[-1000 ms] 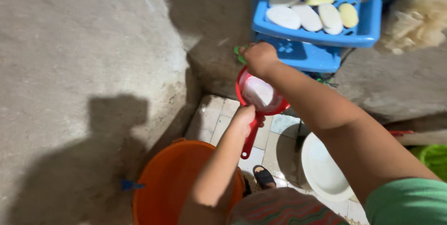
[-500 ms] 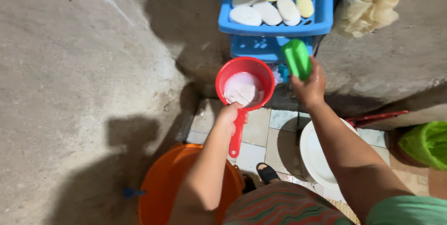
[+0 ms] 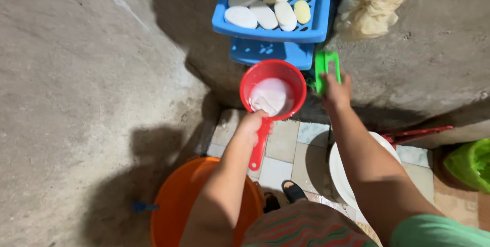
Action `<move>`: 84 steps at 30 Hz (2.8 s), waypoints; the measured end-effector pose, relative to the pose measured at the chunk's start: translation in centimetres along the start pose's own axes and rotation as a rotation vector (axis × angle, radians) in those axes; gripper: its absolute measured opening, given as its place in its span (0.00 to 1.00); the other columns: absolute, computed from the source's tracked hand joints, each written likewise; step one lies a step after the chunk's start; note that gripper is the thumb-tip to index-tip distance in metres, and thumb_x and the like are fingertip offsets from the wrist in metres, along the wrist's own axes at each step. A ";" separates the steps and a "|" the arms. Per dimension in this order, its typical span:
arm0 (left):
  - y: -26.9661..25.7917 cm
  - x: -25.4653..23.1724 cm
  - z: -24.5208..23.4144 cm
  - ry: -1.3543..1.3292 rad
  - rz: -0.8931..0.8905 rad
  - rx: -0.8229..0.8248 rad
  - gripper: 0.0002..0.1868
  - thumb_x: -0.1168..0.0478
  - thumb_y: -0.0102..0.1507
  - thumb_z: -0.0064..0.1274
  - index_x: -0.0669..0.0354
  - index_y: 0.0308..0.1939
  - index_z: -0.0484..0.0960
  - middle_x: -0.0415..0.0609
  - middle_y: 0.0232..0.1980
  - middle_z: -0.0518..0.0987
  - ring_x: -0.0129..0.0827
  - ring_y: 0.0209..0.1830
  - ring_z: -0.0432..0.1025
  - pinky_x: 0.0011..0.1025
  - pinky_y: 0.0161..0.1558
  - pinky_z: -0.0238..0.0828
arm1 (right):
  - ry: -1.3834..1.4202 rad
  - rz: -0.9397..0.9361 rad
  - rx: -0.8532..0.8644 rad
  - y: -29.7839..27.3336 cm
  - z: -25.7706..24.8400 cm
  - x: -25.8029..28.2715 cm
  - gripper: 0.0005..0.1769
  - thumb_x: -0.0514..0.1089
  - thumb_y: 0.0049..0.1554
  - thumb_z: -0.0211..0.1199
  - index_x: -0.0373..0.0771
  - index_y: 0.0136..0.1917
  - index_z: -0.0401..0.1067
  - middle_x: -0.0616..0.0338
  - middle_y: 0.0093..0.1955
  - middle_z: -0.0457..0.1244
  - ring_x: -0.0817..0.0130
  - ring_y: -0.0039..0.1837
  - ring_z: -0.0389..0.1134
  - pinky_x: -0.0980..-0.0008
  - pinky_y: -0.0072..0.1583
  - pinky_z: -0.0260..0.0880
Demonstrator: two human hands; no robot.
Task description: The person holds a red plastic scoop filled with soapy water and uses a green sponge to scrub the inside of the scoop. They repeatedly rinse the sponge in the scoop and wring it out, occasionally dipping the scoop into a larger orange bucket to refresh the water.
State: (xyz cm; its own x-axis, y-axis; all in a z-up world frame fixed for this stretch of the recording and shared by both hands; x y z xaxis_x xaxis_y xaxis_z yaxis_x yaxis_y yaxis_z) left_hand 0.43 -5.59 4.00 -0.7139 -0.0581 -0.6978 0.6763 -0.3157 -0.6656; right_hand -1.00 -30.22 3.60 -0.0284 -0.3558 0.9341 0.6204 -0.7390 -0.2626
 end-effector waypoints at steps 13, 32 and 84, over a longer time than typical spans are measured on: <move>-0.4 -0.2 0.1 0.025 0.008 -0.035 0.10 0.63 0.56 0.39 0.68 0.35 0.69 0.54 0.25 0.72 0.35 0.20 0.66 0.30 0.20 0.65 | 0.025 0.010 -0.063 1.8 1.2 -1.7 0.30 0.36 0.42 0.60 0.39 0.56 0.52 0.51 0.45 0.58 0.63 0.42 0.62 0.66 0.37 0.63; -0.2 0.4 1.0 0.047 -0.024 -0.056 0.09 0.63 0.56 0.40 0.68 0.34 0.68 0.56 0.24 0.72 0.37 0.19 0.66 0.33 0.23 0.66 | -0.134 -0.164 -0.073 -1.1 0.7 -2.4 0.29 0.34 0.40 0.62 0.37 0.53 0.54 0.51 0.47 0.59 0.65 0.46 0.63 0.69 0.44 0.68; -2.0 3.1 -2.8 0.006 0.040 -0.005 0.08 0.69 0.53 0.38 0.69 0.33 0.69 0.56 0.29 0.72 0.37 0.19 0.67 0.32 0.17 0.65 | -1.532 -1.229 0.763 -16.0 12.1 3.1 0.31 0.54 0.37 0.61 0.38 0.51 0.61 0.47 0.49 0.59 0.50 0.49 0.60 0.54 0.47 0.59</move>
State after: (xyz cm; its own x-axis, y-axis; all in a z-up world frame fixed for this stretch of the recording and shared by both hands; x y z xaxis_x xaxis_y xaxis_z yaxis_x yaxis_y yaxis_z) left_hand -2.68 -2.47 2.42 -0.6849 -0.0648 -0.7257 0.7054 -0.3083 -0.6382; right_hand -1.53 -12.61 13.64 -0.3096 0.9507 0.0178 0.9216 0.2955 0.2515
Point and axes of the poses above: each hand's wrist, its own y-axis towards the middle knuckle, its own z-axis out of the palm, x = y × z, the point moved 3 cm from there along y, towards the middle knuckle
